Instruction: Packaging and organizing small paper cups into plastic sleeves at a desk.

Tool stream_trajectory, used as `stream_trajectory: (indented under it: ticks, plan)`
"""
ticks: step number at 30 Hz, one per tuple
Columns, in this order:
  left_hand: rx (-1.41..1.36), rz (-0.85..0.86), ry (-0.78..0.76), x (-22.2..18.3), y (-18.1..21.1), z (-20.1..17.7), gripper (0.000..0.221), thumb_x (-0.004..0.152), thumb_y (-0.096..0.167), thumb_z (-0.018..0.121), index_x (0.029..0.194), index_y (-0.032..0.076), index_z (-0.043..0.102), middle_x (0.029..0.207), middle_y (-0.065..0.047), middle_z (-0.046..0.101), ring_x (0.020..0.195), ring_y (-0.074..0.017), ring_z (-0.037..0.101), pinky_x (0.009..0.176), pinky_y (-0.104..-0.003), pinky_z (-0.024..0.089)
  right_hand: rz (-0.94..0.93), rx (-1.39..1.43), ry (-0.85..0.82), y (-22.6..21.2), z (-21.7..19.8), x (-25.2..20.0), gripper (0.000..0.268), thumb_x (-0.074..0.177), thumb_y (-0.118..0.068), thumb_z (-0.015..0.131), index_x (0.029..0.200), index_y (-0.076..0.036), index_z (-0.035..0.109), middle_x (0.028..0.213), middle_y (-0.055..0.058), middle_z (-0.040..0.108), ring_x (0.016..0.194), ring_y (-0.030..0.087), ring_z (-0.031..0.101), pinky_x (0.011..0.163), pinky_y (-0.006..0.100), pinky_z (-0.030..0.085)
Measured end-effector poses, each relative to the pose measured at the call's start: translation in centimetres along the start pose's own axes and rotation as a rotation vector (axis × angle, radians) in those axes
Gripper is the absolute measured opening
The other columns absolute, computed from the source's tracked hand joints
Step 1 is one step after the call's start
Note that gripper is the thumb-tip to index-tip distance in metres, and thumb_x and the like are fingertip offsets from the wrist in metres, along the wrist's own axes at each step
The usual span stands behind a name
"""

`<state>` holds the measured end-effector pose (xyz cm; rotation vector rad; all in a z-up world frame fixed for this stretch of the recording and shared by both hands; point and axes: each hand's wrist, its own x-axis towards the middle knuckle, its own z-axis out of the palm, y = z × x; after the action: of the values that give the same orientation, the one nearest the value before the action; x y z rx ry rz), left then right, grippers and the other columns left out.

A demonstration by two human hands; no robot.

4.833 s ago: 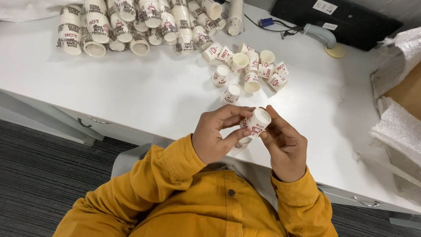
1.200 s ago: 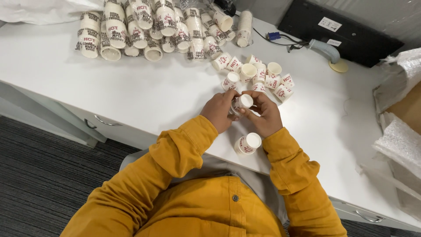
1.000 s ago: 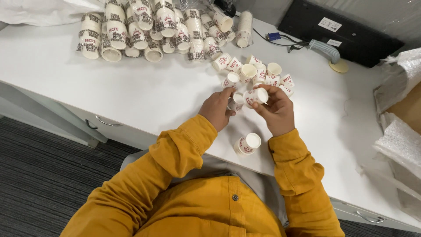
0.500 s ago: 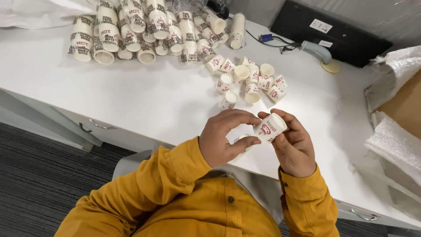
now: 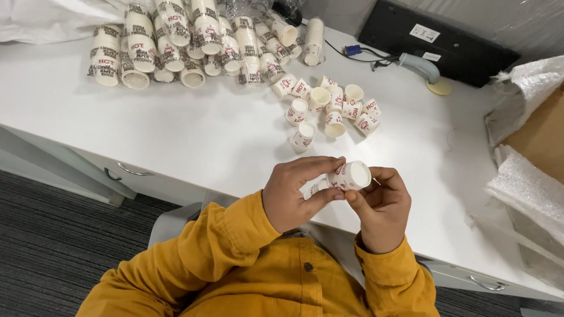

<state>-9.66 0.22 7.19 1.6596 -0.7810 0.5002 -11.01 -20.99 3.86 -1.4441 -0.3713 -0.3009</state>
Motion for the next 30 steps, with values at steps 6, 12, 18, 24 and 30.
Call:
stream_trajectory:
  ticks: [6,12,18,24,30]
  plan:
    - [-0.449,-0.312,-0.222,-0.2,-1.8,0.0,0.045,0.103,0.014,0.062,0.146,0.000,0.056,0.117,-0.013,0.075,0.104,-0.0122,0.069,0.093,-0.029,0.057,0.016,-0.087,0.077,-1.0,-0.1,0.1,0.023,0.099,-0.002,0.073,0.119,0.003,0.063,0.111,0.008,0.069,0.102,0.016,0.066,0.091,0.028,0.056]
    - [-0.162,-0.035,-0.151,0.0,-1.6,0.1,0.044,0.104,0.005,0.058,0.148,0.000,0.054,0.129,-0.015,0.064,0.114,-0.0250,0.066,0.100,-0.032,0.053,0.085,-0.017,0.060,-1.5,0.7,0.2,0.027,0.094,0.001,0.072,0.118,0.002,0.060,0.125,0.013,0.071,0.109,0.016,0.069,0.095,0.027,0.056]
    - [-0.077,-0.122,-0.025,0.2,0.0,-0.3,0.044,0.095,-0.001,0.066,0.138,0.008,0.065,0.117,-0.011,0.071,0.101,-0.0237,0.073,0.089,-0.031,0.059,0.056,-0.053,0.102,-1.1,1.3,-0.3,0.037,0.093,0.009,0.071,0.127,0.005,0.058,0.123,0.017,0.070,0.112,0.020,0.068,0.097,0.031,0.057]
    - [-0.080,-0.052,-0.025,-0.7,-1.6,-0.4,0.041,0.093,-0.006,0.068,0.131,0.011,0.069,0.125,-0.012,0.074,0.110,-0.0250,0.076,0.095,-0.032,0.062,-0.037,-0.228,0.015,-0.9,1.1,-0.6,0.043,0.088,0.012,0.073,0.129,0.008,0.060,0.127,0.018,0.069,0.121,0.025,0.068,0.109,0.037,0.058]
    - [-0.112,-0.126,-0.104,-1.5,-2.6,-0.3,0.042,0.092,-0.011,0.062,0.127,0.011,0.070,0.125,-0.011,0.074,0.107,-0.0236,0.076,0.092,-0.031,0.064,-0.052,-0.315,-0.028,-0.2,0.9,-1.3,0.042,0.086,0.012,0.076,0.125,0.006,0.064,0.131,0.016,0.066,0.122,0.025,0.067,0.108,0.038,0.058]
